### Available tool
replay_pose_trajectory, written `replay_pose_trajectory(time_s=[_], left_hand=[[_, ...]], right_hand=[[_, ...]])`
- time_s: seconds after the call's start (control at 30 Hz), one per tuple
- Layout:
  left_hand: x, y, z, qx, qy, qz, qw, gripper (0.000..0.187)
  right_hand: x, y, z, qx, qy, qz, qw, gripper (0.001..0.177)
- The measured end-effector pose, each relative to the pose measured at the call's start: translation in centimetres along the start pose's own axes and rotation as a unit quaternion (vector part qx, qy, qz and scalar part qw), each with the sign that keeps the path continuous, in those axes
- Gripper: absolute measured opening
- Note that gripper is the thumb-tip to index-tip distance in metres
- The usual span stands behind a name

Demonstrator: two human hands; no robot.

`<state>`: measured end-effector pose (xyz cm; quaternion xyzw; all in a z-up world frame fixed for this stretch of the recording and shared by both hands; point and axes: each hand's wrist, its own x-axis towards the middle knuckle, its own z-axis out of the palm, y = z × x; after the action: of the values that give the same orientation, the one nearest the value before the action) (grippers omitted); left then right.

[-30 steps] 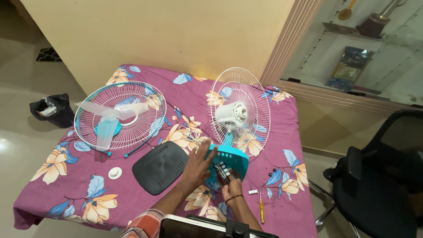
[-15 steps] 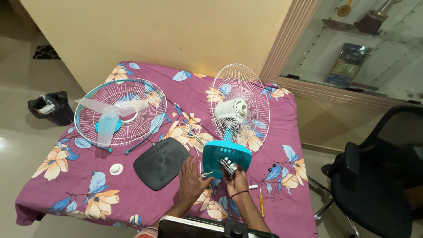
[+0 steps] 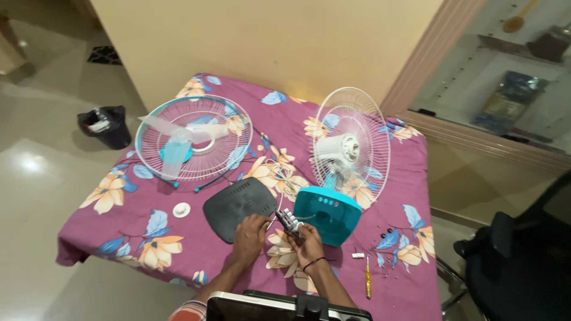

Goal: The person assembles a small table fan by attaching the motor housing to the base and securing the front grille. They use a screwdriver to tighten screws and align the components on a floral-patterned table.

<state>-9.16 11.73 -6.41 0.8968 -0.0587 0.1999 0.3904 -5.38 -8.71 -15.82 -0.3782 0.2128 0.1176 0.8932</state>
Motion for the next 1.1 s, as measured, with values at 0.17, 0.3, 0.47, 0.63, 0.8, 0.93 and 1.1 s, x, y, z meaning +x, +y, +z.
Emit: replay_pose_trajectory(time_s=[0.17,0.3,0.47,0.63,0.8,0.93,1.1], left_hand=[[0.3,-1.2,-2.3,0.027,-0.035,-0.013,0.999,0.013],[-0.2,-2.0,-3.0,0.039,-0.044,0.016,0.998,0.013],[-0.4,-3.5,-2.5,0.087,-0.148,0.004,0.985,0.012],[-0.8,-4.9,-0.8,0.149,-0.247,-0.019,0.957,0.018],[-1.2,-5.5,0.5,0.177,-0.305,-0.023,0.935,0.022],[-1.2,-5.0,1.0,0.178,-0.323,-0.037,0.929,0.026],[-0.3,-3.5,1.6,0.135,-0.289,-0.05,0.947,0.028]], right_hand=[[-0.2,1.5,1.4,-0.058,-0.007,0.054,0.997,0.027],[0.2,2.8,0.5,-0.072,-0.005,0.088,0.993,0.032],[1.4,4.3,-0.8,-0.091,0.01,0.064,0.994,0.033],[1.7,4.4,-1.0,-0.09,0.024,0.044,0.995,0.038],[1.4,4.0,-1.3,-0.085,-0.014,0.038,0.996,0.041],[0.8,3.5,-2.3,-0.166,-0.005,0.06,0.984,0.045],[0.4,1.5,-4.2,-0.226,0.037,0.042,0.973,0.044]])
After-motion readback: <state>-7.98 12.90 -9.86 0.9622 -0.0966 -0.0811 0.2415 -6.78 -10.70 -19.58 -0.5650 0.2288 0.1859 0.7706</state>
